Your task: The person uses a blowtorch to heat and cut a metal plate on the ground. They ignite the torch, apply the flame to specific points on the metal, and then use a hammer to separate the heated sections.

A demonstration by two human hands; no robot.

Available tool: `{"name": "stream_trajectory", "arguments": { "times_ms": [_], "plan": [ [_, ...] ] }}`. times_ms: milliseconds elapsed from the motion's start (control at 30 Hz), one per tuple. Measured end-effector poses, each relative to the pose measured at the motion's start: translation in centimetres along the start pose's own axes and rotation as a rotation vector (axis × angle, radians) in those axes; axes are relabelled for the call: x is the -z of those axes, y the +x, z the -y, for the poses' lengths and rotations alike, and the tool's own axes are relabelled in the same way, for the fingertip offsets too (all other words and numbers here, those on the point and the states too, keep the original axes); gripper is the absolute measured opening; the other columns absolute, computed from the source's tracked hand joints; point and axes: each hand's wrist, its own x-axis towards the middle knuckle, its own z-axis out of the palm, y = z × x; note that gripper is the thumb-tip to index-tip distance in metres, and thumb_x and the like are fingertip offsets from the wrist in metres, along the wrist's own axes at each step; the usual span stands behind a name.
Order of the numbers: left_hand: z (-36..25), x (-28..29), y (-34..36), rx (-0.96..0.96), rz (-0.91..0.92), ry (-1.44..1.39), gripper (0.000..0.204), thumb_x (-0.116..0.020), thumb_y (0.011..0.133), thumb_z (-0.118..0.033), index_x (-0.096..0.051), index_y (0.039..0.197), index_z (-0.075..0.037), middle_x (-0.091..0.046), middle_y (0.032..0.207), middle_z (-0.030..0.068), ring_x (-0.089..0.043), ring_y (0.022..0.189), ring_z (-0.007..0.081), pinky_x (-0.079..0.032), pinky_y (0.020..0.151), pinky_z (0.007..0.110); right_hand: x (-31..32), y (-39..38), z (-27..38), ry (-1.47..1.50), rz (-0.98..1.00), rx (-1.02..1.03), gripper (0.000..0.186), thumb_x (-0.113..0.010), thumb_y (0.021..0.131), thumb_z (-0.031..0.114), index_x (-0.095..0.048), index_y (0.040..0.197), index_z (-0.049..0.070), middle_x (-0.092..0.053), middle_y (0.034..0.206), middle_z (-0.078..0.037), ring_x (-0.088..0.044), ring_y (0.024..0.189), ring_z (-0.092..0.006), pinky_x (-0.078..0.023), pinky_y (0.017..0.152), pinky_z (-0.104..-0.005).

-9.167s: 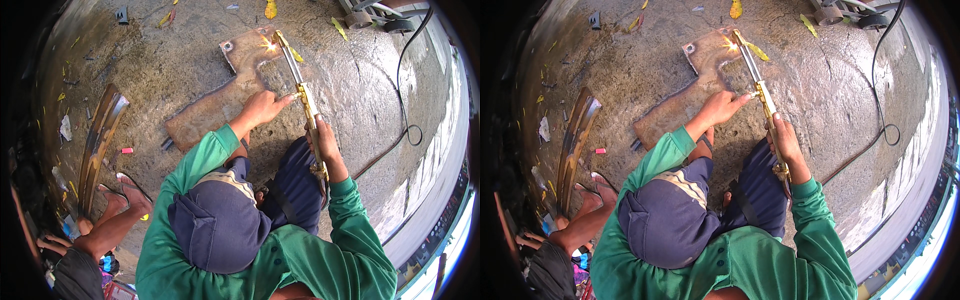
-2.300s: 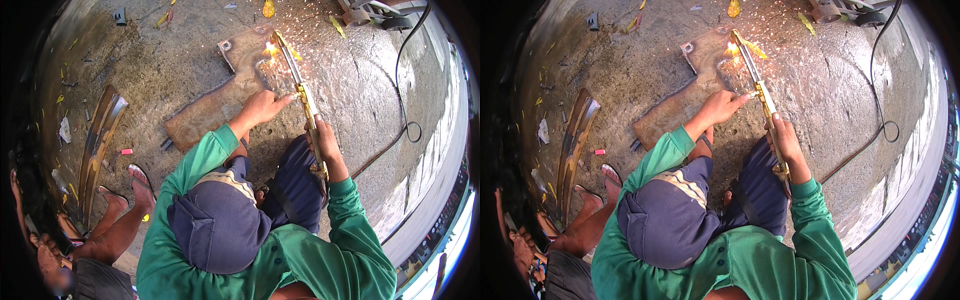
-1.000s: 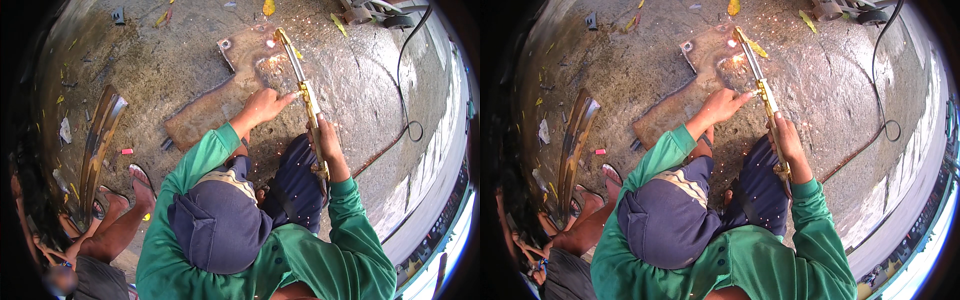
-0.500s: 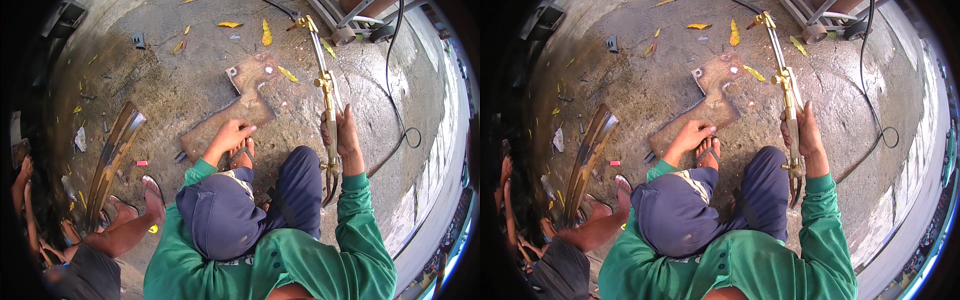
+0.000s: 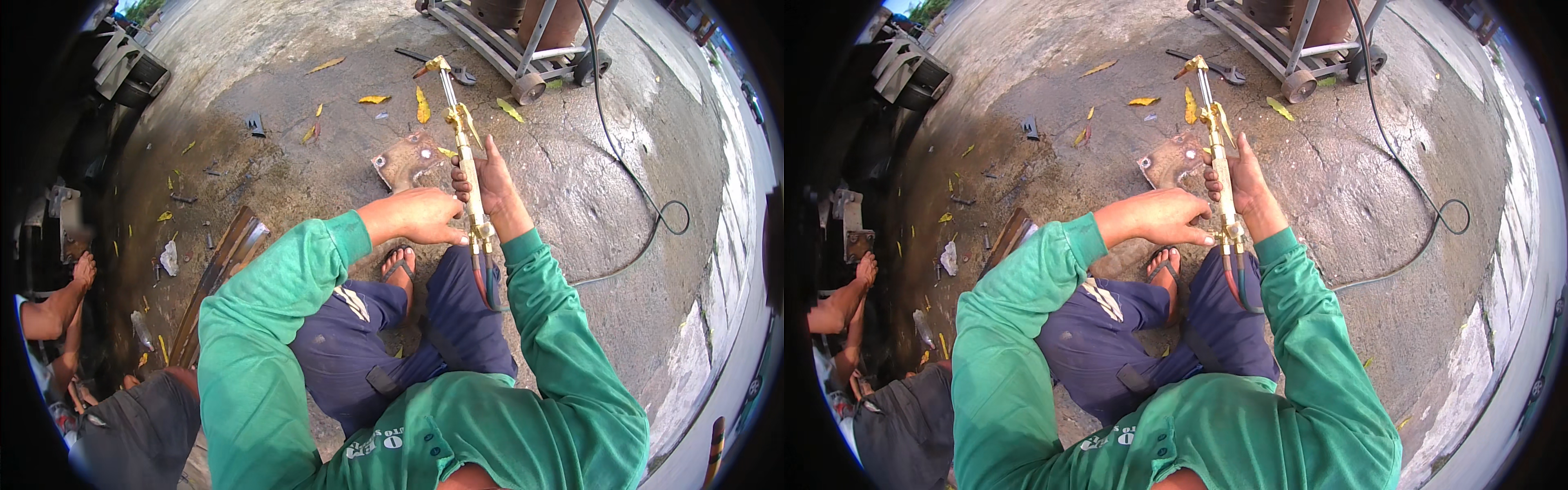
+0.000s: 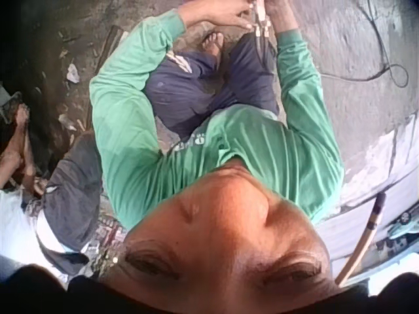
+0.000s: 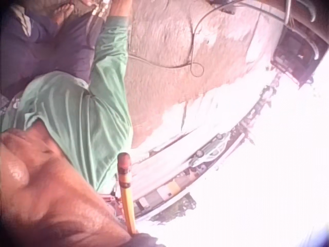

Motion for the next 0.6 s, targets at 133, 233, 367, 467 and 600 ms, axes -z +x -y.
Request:
{"name": "stream_trajectory", "arguments": {
  "times_ms": [133, 233, 367, 467, 600],
  "plan": [
    [-0.3, -2.7, -0.8, 0.058, -0.105, 0.018, 0.053, -0.074, 0.086, -0.046, -0.070, 0.102, 0.004, -0.072, 0.094, 0.0270, -0.070, 0.096, 0.0445, -0.054, 0.084, 0.052, -1.1, 0.0, 0.1, 0.051, 0.106, -0.022, 0.085, -0.032, 0.096, 0.082, -0.054, 0.110, 0.001, -0.048, 0.071, -0.005, -0.042, 0.053, -0.0151, -0.037, 0.047, -0.0315],
    [-0.1, -4.1, -1.5, 0.011, -0.149, -0.111, 0.051, -0.075, 0.085, -0.044, -0.071, 0.104, 0.003, -0.072, 0.096, 0.0261, -0.071, 0.098, 0.0415, -0.055, 0.084, 0.051, 0.2, 0.7, -0.3, 0.041, 0.110, -0.040, 0.080, -0.037, 0.098, 0.078, -0.054, 0.110, 0.002, -0.049, 0.073, -0.005, -0.042, 0.053, -0.0161, -0.038, 0.049, -0.0321],
    [0.6, -6.2, -1.3, 0.025, -0.258, -0.192, 0.052, -0.073, 0.089, -0.046, -0.069, 0.104, 0.004, -0.072, 0.093, 0.0248, -0.071, 0.092, 0.0415, -0.055, 0.080, 0.048, -0.1, -0.1, -0.8, 0.041, 0.069, 0.006, 0.077, -0.037, 0.099, 0.076, -0.055, 0.109, 0.002, -0.048, 0.073, -0.004, -0.043, 0.055, -0.0167, -0.038, 0.050, -0.0324],
    [0.4, -6.9, -1.0, 0.084, -0.278, -0.314, 0.048, -0.069, 0.096, -0.041, -0.067, 0.111, 0.005, -0.073, 0.094, 0.0205, -0.073, 0.086, 0.0302, -0.056, 0.076, 0.042, 0.1, -0.4, -0.5, 0.121, 0.059, 0.019, 0.079, -0.036, 0.098, 0.078, -0.054, 0.109, 0.002, -0.047, 0.073, -0.004, -0.042, 0.055, -0.0163, -0.037, 0.050, -0.0317],
    [0.2, -8.7, -0.3, 0.158, -0.317, -0.766, 0.033, -0.069, 0.100, -0.027, -0.065, 0.110, 0.004, -0.069, 0.087, 0.0087, -0.067, 0.072, 0.0145, -0.053, 0.063, 0.033, -0.2, -1.5, -0.7, 0.192, 0.097, 0.038, 0.086, -0.035, 0.094, 0.084, -0.053, 0.111, 0.002, -0.046, 0.073, -0.003, -0.041, 0.056, -0.0147, -0.036, 0.050, -0.0303]
  ]
}}
